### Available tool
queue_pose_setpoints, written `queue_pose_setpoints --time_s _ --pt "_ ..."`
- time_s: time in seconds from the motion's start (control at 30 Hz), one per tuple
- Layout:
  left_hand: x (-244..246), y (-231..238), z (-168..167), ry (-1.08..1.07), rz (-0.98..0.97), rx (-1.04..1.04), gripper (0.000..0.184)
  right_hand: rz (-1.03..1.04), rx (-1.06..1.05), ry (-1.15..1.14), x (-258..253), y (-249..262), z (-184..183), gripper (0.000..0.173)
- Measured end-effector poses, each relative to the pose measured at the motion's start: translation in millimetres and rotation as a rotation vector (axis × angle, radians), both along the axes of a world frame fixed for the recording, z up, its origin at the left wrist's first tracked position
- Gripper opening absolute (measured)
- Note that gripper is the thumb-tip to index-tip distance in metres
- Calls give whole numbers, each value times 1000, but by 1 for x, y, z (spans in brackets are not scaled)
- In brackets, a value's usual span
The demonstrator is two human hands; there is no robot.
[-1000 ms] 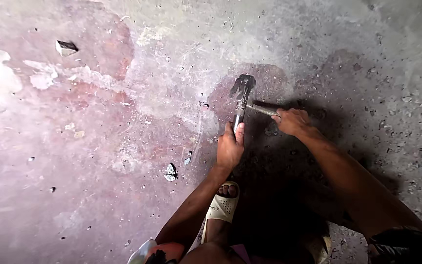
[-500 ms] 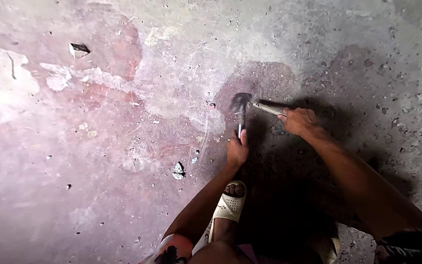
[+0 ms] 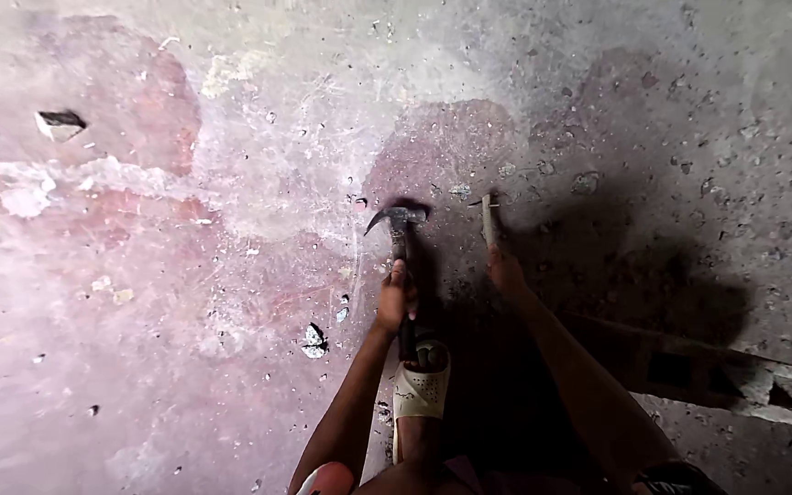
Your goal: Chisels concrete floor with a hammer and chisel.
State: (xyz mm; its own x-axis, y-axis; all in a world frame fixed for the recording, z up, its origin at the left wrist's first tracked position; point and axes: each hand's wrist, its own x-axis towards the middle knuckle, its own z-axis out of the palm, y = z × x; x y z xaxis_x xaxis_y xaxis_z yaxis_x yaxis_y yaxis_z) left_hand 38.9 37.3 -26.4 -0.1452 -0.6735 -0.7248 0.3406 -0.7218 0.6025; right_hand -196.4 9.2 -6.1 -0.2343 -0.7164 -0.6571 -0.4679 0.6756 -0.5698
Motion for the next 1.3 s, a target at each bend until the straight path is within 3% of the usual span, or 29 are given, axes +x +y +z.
queue_pose_setpoints --time_s 0.1,0.37,0.53,0.67,0.77,0.87,1.0,1.2,1.3 --pt "7 -5 3 91 31 61 57 91 12 60 -9 16 6 61" --pt "1 -1 3 136 73 67 60 45 -10 17 -1 12 17 60" --pt "1 0 11 97 62 90 58 51 -31 -31 -2 7 -3 58" --pt "-4 5 31 -174 -24 66 52 64 -60 4 -3 9 0 56" --pt "-3 -2 63 -481 -235 -29 44 168 -61 164 -8 -1 13 55" --pt "-3 -3 102 -654 -352 -239 42 251 -109 277 -11 -14 24 53" --pt "-15 4 135 -721 -325 -565 41 271 -72 268 -17 -29 23 55" --pt "-46 -12 121 -886 -303 -725 51 317 -16 246 -26 -41 32 56" --pt "-55 -36 103 -1061 -527 -605 58 328 -27 271 -26 -43 41 54"
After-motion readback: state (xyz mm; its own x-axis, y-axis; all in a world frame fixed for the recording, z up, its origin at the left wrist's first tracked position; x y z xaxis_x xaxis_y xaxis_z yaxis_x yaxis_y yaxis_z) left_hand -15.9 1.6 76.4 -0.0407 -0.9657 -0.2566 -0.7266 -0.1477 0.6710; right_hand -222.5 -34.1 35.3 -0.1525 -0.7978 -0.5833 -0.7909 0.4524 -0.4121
